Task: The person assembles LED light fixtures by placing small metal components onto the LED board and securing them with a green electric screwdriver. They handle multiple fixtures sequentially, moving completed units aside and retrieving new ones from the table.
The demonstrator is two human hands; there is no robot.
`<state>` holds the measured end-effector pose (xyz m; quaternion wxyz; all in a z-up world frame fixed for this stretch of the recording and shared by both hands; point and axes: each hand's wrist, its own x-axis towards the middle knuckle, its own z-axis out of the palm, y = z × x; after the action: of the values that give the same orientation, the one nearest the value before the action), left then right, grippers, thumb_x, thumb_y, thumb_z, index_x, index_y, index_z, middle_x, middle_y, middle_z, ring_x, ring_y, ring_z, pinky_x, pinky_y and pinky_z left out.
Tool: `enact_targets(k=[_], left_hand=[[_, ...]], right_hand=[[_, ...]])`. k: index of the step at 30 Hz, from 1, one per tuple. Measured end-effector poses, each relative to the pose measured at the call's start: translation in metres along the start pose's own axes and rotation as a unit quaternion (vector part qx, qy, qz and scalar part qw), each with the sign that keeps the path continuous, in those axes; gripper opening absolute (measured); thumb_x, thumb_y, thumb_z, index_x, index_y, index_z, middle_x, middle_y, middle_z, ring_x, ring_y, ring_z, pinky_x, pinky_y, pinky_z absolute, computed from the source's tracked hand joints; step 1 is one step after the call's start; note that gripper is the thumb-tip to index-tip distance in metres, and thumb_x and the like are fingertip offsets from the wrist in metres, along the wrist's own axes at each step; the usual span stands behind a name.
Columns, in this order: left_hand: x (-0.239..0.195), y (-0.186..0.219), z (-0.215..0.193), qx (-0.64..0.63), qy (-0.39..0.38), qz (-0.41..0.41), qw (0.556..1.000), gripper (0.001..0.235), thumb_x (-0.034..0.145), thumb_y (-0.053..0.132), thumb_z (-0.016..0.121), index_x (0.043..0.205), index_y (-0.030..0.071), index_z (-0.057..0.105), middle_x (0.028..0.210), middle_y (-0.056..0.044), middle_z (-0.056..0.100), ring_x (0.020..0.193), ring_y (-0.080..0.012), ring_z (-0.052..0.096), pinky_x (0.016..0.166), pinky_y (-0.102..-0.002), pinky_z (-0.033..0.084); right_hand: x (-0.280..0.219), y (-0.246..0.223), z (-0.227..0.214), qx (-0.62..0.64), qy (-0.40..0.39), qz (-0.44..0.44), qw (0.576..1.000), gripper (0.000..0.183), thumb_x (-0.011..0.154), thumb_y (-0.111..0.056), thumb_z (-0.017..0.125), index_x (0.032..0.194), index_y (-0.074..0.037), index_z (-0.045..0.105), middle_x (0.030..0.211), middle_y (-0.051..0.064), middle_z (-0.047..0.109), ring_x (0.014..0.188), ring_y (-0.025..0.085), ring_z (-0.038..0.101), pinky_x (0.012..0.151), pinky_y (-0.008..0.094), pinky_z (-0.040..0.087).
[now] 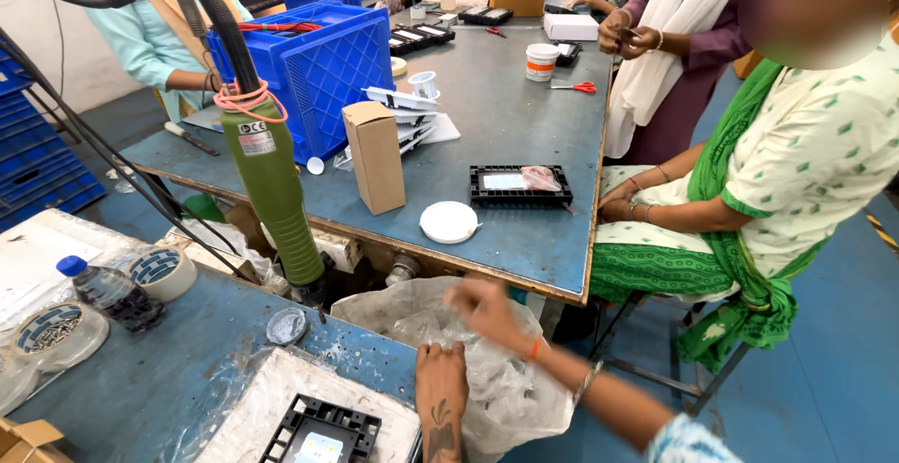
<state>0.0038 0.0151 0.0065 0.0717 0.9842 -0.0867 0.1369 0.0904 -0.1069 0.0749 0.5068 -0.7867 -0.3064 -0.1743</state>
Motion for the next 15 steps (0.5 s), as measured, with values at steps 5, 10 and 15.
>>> enact_targets(k=[5, 10, 15], left_hand=[[0.001, 0.004, -0.013, 0.023, -0.019, 0.004, 1.000, 0.038, 0.081, 0.004, 0.068, 0.119, 0.005, 0.068, 0.085, -0.009, 0.074, 0.096, -0.0261, 0.062, 0.096, -0.039, 0.040], [0.005, 0.005, -0.017, 0.033, -0.042, 0.003, 0.999, 0.034, 0.080, 0.005, 0.070, 0.114, 0.003, 0.068, 0.081, -0.009, 0.073, 0.094, -0.0253, 0.063, 0.092, -0.040, 0.040], [0.008, 0.005, -0.017, 0.027, -0.046, -0.003, 0.999, 0.028, 0.080, 0.005, 0.070, 0.108, 0.003, 0.068, 0.077, -0.009, 0.072, 0.093, -0.0246, 0.064, 0.091, -0.040, 0.040]], right_hand=[[0.115, 0.102, -0.106, -0.235, 0.193, 0.028, 0.952, 0.019, 0.090, -0.022, 0.075, 0.100, -0.007, 0.070, 0.099, 0.009, 0.069, 0.080, 0.024, 0.071, 0.073, 0.038, 0.056], [0.160, 0.169, -0.157, -0.413, 0.195, 0.045, 0.888, 0.028, 0.079, -0.027, 0.080, 0.103, -0.011, 0.077, 0.109, 0.013, 0.061, 0.102, 0.038, 0.060, 0.085, 0.048, 0.053], [0.178, 0.201, -0.158, -0.401, 0.138, 0.101, 0.900, 0.019, 0.084, -0.027, 0.077, 0.093, -0.010, 0.079, 0.103, 0.016, 0.071, 0.097, 0.039, 0.066, 0.083, 0.049, 0.054]])
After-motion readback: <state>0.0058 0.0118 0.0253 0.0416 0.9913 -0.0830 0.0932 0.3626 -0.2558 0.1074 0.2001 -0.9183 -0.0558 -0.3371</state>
